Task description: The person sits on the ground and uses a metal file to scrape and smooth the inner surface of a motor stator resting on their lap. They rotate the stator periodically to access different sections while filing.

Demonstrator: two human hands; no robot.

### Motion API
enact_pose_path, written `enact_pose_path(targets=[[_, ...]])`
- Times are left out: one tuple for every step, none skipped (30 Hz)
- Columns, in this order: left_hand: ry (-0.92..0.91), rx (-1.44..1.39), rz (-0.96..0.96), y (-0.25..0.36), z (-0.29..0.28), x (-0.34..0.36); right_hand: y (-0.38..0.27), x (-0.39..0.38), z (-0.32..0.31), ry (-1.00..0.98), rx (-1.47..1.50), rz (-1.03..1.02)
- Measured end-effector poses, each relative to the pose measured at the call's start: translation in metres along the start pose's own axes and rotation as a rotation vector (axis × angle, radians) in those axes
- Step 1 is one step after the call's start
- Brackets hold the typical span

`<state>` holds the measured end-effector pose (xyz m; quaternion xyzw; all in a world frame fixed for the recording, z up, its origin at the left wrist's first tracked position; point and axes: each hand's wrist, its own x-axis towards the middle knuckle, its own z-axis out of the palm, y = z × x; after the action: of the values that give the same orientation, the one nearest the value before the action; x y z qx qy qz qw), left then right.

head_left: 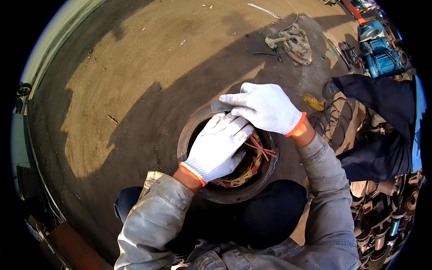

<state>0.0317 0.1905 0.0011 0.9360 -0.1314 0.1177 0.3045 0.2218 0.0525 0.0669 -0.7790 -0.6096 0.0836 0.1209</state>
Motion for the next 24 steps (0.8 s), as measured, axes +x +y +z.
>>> enact_pose_path(targets=[[-0.023,-0.002,0.001,0.002,-0.005,0.001,0.003,-0.016,-0.003,0.051,-0.003,0.098],[-0.047,-0.006,0.007,0.003,-0.007,0.004,0.008,-0.037,-0.006,0.104,-0.006,0.2],[-0.053,-0.005,0.012,0.001,-0.006,0.003,0.006,-0.055,-0.008,0.107,0.035,0.265],[-0.064,0.002,0.023,0.0,-0.007,0.003,-0.002,-0.075,-0.007,0.17,0.065,0.227],[-0.075,0.008,0.037,-0.001,-0.006,0.005,-0.012,-0.087,-0.003,0.113,-0.015,0.271],[-0.089,0.014,0.047,-0.002,-0.007,0.005,-0.022,-0.097,0.002,0.054,-0.089,0.315],[-0.102,0.018,0.05,-0.001,-0.009,0.006,-0.03,-0.102,0.008,0.103,-0.142,0.325],[-0.112,0.019,0.058,0.0,-0.011,0.008,-0.036,-0.105,0.007,0.104,-0.182,0.335],[-0.122,0.02,0.064,0.001,-0.012,0.01,-0.041,-0.106,0.005,0.103,-0.222,0.342],[-0.127,0.023,0.066,0.002,-0.011,0.01,-0.046,-0.108,0.003,0.1,-0.261,0.348],[-0.128,0.032,0.068,0.003,-0.01,0.01,-0.049,-0.108,0.004,0.1,-0.232,0.365],[-0.128,0.041,0.068,0.003,-0.009,0.009,-0.052,-0.107,0.005,0.079,-0.241,0.385],[-0.138,0.045,0.069,0.003,-0.01,0.009,-0.055,-0.107,0.005,0.058,-0.249,0.403],[-0.147,0.046,0.066,0.003,-0.009,0.009,-0.057,-0.106,0.005,0.032,-0.258,0.418],[-0.154,0.047,0.061,0.003,-0.009,0.009,-0.057,-0.106,0.006,0.027,-0.235,0.433],[-0.145,0.048,0.063,0.002,-0.009,0.008,-0.056,-0.106,0.007,0.022,-0.212,0.447],[-0.136,0.047,0.064,0.002,-0.008,0.008,-0.053,-0.105,0.009,0.015,-0.189,0.46],[-0.127,0.046,0.063,0.002,-0.008,0.008,-0.053,-0.103,0.01,0.016,-0.212,0.439],[-0.142,0.043,0.044,0.003,-0.008,0.008,-0.052,-0.098,0.011,0.017,-0.235,0.418],[-0.152,0.049,0.038,0.004,-0.009,0.008,-0.053,-0.095,0.013,0.013,-0.25,0.399],[-0.162,0.056,0.031,0.005,-0.009,0.01,-0.049,-0.088,0.012,0.014,-0.255,0.377],[-0.173,0.063,0.024,0.005,-0.009,0.011,-0.044,-0.082,0.01,0.016,-0.259,0.355],[-0.162,0.052,0.032,0.003,-0.011,0.012,-0.044,-0.08,0.008,0.018,-0.251,0.352],[-0.146,0.054,0.038,0.002,-0.01,0.011,-0.042,-0.083,0.007,0.011,-0.22,0.359]])
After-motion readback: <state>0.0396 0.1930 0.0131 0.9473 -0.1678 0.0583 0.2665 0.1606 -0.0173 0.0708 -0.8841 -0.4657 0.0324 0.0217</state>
